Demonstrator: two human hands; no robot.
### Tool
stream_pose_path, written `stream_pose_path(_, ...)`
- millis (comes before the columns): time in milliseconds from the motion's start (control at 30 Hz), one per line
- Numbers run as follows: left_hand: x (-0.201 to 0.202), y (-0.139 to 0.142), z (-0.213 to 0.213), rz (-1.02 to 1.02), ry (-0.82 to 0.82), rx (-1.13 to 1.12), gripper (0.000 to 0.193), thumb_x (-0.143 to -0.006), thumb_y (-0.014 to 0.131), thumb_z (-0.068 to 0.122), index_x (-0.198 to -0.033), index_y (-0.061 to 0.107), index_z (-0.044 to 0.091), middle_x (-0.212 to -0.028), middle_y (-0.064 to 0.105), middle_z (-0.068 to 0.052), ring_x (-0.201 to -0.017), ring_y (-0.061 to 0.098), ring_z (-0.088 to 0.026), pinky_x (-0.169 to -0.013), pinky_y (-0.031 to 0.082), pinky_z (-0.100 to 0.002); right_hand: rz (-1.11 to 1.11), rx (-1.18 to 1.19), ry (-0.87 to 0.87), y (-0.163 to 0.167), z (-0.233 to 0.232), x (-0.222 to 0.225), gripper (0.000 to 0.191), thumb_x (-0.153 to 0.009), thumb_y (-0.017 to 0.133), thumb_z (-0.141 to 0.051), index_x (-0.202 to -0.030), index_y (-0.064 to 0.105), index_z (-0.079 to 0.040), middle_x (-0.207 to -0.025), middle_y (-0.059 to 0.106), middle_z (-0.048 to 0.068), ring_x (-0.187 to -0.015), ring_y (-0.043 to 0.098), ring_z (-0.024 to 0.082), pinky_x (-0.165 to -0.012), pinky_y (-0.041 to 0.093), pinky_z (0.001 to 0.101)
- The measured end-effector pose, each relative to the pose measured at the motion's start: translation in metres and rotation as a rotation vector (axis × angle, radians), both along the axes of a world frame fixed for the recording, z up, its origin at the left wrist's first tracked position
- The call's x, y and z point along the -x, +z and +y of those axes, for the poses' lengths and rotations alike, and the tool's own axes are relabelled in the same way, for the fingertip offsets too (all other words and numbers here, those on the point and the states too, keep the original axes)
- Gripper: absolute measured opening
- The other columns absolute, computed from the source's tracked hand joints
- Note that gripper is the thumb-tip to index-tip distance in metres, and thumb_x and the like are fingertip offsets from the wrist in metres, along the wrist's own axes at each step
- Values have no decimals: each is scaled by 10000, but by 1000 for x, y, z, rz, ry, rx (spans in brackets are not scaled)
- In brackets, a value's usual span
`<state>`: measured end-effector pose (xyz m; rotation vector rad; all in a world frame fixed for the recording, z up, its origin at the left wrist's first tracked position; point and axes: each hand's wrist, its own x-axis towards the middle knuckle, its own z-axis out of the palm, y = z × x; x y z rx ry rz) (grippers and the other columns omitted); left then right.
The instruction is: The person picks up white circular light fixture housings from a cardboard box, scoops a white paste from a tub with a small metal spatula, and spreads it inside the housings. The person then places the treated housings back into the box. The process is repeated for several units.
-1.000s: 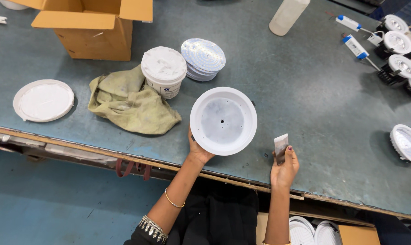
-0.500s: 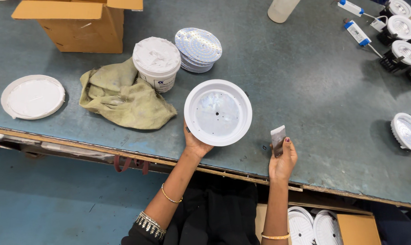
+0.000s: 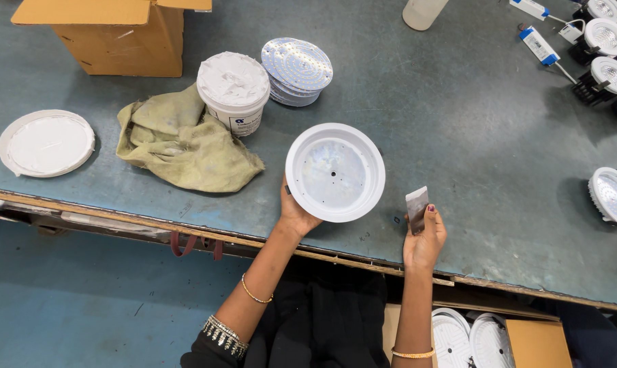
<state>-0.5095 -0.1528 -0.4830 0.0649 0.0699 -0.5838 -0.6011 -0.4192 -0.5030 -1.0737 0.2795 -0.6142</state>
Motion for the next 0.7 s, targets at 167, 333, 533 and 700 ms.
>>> stream_pose_path(167,0,0,-3,-8,-51,2,761,-945,489,632,-1443,529,58,-1383,598,-184,-1225,637,-343,-975,584,-489,-24,1,10,-1,-1,1,227,-1051,660,-254,-1092,656,-30,-1032,660,38,-949,628,146,-884,540,336)
stream_pose_path(333,-1,-3,-4,-36,-91,14,724,-976,473,595,-1442,534,45,-1389,605,-195,-1225,644,-350,-967,587,-497,-12,-15,-8,-6,-4,-2,239,-1050,657,-272,-1113,651,-41,-1048,655,33,-962,621,148,-882,534,337)
stream_pose_path(533,-1,-5,-11,45,-112,-76,634,-935,459,517,-1364,576,65,-1339,634,-166,-1201,645,-353,-995,566,-534,10,-88,-55,-21,-13,-8,239,-1000,643,-249,-1148,642,-62,-1101,661,10,-1015,633,125,-867,542,353)
stream_pose_path(700,2,0,-10,49,-99,-183,568,-979,466,456,-1355,597,50,-1337,656,-154,-1234,629,-337,-1021,545,-514,-1,-104,-64,-29,-13,-5,267,-1018,626,-256,-1160,669,-34,-1078,673,32,-984,634,139,-851,539,359)
